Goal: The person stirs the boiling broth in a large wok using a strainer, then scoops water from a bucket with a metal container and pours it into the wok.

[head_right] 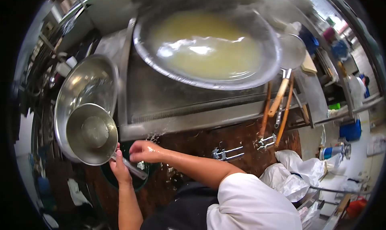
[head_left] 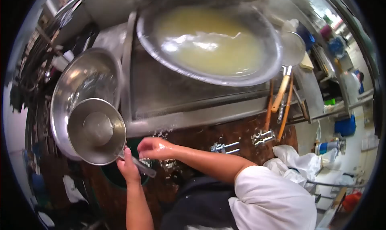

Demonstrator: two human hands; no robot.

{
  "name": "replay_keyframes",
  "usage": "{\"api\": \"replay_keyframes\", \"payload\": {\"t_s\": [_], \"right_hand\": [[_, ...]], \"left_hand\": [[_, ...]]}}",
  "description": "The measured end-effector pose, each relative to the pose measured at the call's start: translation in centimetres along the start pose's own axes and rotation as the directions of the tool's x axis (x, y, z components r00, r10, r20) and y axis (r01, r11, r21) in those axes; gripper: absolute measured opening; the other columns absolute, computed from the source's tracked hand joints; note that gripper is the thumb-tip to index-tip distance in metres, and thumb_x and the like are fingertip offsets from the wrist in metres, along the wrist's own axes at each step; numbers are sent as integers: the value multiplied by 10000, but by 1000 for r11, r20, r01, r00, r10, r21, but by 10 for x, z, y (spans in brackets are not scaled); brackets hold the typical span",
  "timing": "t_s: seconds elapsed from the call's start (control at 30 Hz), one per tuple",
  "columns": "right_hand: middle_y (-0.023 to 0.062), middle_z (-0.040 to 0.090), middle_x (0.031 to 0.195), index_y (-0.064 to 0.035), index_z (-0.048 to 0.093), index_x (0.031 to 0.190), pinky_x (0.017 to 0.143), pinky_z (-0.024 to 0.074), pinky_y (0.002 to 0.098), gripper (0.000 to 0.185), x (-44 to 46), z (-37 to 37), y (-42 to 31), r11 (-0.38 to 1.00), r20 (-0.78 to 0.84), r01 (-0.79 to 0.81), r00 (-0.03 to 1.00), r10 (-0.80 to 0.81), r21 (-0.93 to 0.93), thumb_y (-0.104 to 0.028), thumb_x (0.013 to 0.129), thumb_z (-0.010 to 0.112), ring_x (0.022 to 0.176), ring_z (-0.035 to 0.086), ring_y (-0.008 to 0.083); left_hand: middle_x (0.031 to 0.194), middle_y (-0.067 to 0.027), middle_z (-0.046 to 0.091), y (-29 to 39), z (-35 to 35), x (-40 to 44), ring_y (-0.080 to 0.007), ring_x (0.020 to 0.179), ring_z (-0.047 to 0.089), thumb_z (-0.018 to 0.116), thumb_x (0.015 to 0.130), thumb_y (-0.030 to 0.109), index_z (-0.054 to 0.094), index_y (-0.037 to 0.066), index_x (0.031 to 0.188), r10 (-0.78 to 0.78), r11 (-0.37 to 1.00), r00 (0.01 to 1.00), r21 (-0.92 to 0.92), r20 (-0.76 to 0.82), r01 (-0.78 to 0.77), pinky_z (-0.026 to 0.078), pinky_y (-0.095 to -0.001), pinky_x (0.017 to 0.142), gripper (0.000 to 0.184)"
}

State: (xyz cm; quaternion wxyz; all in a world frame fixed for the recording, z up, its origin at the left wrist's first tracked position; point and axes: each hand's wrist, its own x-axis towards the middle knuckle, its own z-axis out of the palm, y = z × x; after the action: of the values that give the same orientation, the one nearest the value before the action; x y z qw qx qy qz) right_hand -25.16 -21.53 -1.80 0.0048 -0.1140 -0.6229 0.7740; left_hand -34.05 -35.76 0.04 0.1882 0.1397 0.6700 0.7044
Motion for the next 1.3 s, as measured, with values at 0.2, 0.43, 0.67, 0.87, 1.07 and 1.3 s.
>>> {"api": "replay_keyframes", "payload": {"t_s": [0.2, 0.43, 0.67, 0.87, 1.07, 1.3], "right_hand": [[40, 583, 827, -41, 508, 993, 584, 492, 256, 292, -9, 112, -10, 938, 676, -332, 713, 185, 94, -70, 727, 624, 689, 581, 103], [132, 648, 737, 8, 577, 943, 486, 525, 345, 287, 9, 134, 88, 760, 227, -389, 795, 563, -521, -131, 694, 608, 559, 651, 201], [182, 638, 1076, -79, 593, 1052, 804, 500, 449, 230, 66, 92, 215, 388, -267, -374, 915, 302, -842, -169, 865, 492, 990, 629, 328], [202, 655, 833, -1, 568, 1026, 610, 527, 441, 289, 66, 121, 245, 445, -146, -505, 766, 627, -740, -142, 774, 594, 721, 667, 329], [37, 546, 604, -24, 558, 842, 405, 437, 322, 219, 43, 104, 212, 657, 202, -737, 627, 752, -160, -158, 748, 703, 474, 526, 141], [-38, 508, 632, -120, 520, 1026, 412, 392, 227, 296, -58, 80, 52, 655, 435, -739, 648, 625, 161, -137, 773, 673, 448, 473, 47]], "left_hand": [[1247, -123, 520, -8, -101, -100, -197, 1147, 480, 543, 932, 246, 483, -47, 1223, -4, 999, 995, -46, -99, -1, 350, -343, 1004, 417], [987, -100, 649, -59, -215, -245, -184, 905, 606, 680, 825, 300, 584, -2, 1126, -613, 641, 787, 538, -70, 547, 480, -328, 827, 437], [1063, -157, 645, -105, -248, -342, -204, 965, 629, 722, 803, 265, 556, -38, 1145, -776, 456, 599, 481, -197, 749, 497, -318, 858, 485], [1043, -156, 655, -115, -252, -359, -193, 953, 640, 720, 805, 256, 563, -35, 1145, -777, 463, 580, 404, -243, 789, 502, -310, 853, 474], [1047, -158, 646, -117, -264, -345, -237, 973, 611, 657, 858, 243, 536, -18, 1194, -772, 437, 614, 566, -162, 699, 472, -338, 870, 442], [986, -147, 674, -119, -245, -218, -217, 907, 649, 719, 770, 301, 605, -22, 1098, -728, 463, 685, 724, -18, 511, 503, -336, 818, 475]]}}
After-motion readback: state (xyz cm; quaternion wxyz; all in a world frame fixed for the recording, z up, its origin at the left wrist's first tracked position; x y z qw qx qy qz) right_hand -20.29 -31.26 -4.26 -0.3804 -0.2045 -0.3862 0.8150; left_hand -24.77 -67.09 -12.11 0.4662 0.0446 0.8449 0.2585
